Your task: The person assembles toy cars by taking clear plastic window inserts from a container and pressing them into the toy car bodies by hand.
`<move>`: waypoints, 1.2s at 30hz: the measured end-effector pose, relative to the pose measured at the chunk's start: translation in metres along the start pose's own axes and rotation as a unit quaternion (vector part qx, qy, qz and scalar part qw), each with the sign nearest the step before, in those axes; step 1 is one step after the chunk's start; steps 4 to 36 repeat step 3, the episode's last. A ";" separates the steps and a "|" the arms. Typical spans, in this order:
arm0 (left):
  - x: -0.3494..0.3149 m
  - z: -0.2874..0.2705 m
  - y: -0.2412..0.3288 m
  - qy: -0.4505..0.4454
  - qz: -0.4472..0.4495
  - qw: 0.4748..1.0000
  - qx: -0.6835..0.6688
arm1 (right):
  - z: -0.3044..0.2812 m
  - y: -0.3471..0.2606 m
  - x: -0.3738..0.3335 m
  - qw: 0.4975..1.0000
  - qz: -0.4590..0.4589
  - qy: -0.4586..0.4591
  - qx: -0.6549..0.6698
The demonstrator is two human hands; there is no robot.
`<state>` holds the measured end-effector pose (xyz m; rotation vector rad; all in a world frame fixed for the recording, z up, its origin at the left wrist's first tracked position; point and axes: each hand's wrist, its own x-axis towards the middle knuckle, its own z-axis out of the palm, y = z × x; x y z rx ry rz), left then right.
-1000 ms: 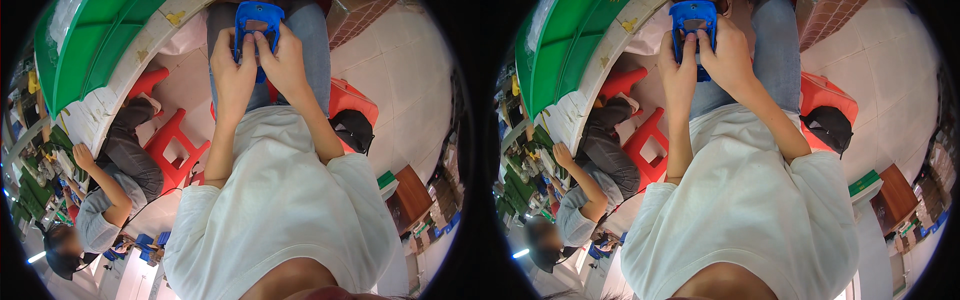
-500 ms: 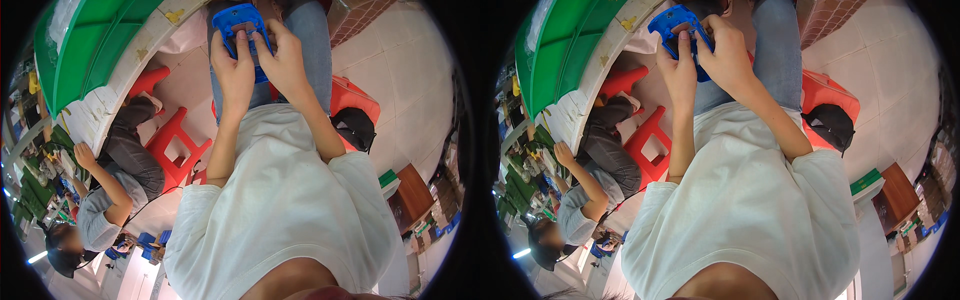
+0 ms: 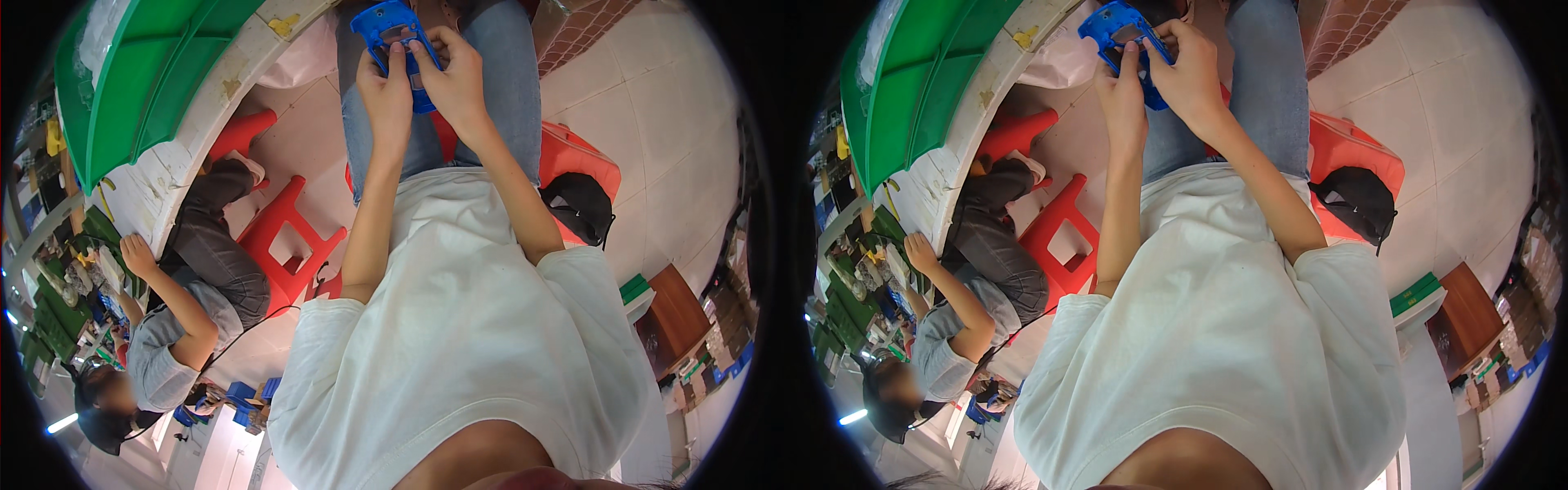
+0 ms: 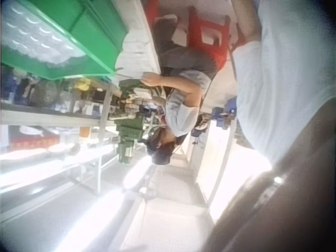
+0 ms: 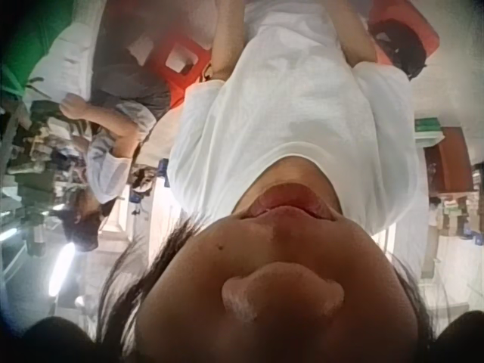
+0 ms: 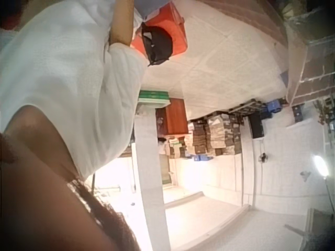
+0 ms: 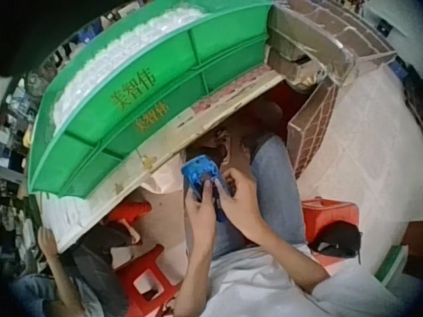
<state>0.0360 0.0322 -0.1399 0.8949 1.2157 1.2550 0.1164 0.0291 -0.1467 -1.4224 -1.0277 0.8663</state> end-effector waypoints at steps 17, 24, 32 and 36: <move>0.011 -0.010 -0.031 0.003 -0.024 0.999 0.032 | 0.004 0.025 0.004 0.997 0.036 -0.016 -0.061; 0.011 -0.010 -0.031 0.003 -0.024 0.999 0.032 | 0.004 0.025 0.004 0.997 0.036 -0.016 -0.061; 0.011 -0.010 -0.031 0.003 -0.024 0.999 0.032 | 0.004 0.025 0.004 0.997 0.036 -0.016 -0.061; 0.011 -0.010 -0.031 0.003 -0.024 0.999 0.032 | 0.004 0.025 0.004 0.997 0.036 -0.016 -0.061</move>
